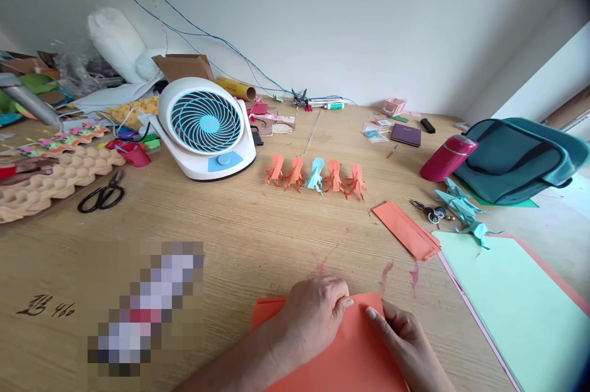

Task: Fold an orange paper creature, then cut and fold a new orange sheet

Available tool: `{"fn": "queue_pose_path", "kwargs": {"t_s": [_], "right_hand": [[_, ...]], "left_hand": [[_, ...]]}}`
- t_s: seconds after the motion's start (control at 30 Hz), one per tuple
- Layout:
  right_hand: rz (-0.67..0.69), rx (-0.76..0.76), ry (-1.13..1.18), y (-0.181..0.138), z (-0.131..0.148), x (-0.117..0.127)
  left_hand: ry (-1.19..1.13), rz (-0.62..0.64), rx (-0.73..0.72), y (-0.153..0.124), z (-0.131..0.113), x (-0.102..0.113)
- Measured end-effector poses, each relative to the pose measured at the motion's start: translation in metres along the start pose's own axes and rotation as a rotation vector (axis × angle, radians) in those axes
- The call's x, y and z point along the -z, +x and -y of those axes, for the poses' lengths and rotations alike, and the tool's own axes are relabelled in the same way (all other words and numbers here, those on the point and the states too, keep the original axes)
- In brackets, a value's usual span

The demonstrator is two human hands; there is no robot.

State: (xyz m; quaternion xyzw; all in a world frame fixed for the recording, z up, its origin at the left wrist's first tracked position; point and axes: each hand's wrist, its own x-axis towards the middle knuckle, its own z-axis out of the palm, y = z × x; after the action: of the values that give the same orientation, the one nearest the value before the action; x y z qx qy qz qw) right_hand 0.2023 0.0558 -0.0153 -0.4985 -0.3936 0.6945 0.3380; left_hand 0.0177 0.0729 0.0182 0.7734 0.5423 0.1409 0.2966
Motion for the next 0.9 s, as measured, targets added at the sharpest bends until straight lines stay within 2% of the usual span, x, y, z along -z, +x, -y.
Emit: {"fn": "queue_pose_path", "kwargs": {"t_s": [0.3, 0.9], "right_hand": [[-0.045, 0.001, -0.018, -0.003, 0.004, -0.003], [-0.054, 0.003, -0.052, 0.001, -0.007, 0.001]], "left_hand": [[0.015, 0.003, 0.007, -0.001, -0.001, 0.001], [-0.014, -0.02, 0.002, 0.003, 0.005, -0.002]]}}
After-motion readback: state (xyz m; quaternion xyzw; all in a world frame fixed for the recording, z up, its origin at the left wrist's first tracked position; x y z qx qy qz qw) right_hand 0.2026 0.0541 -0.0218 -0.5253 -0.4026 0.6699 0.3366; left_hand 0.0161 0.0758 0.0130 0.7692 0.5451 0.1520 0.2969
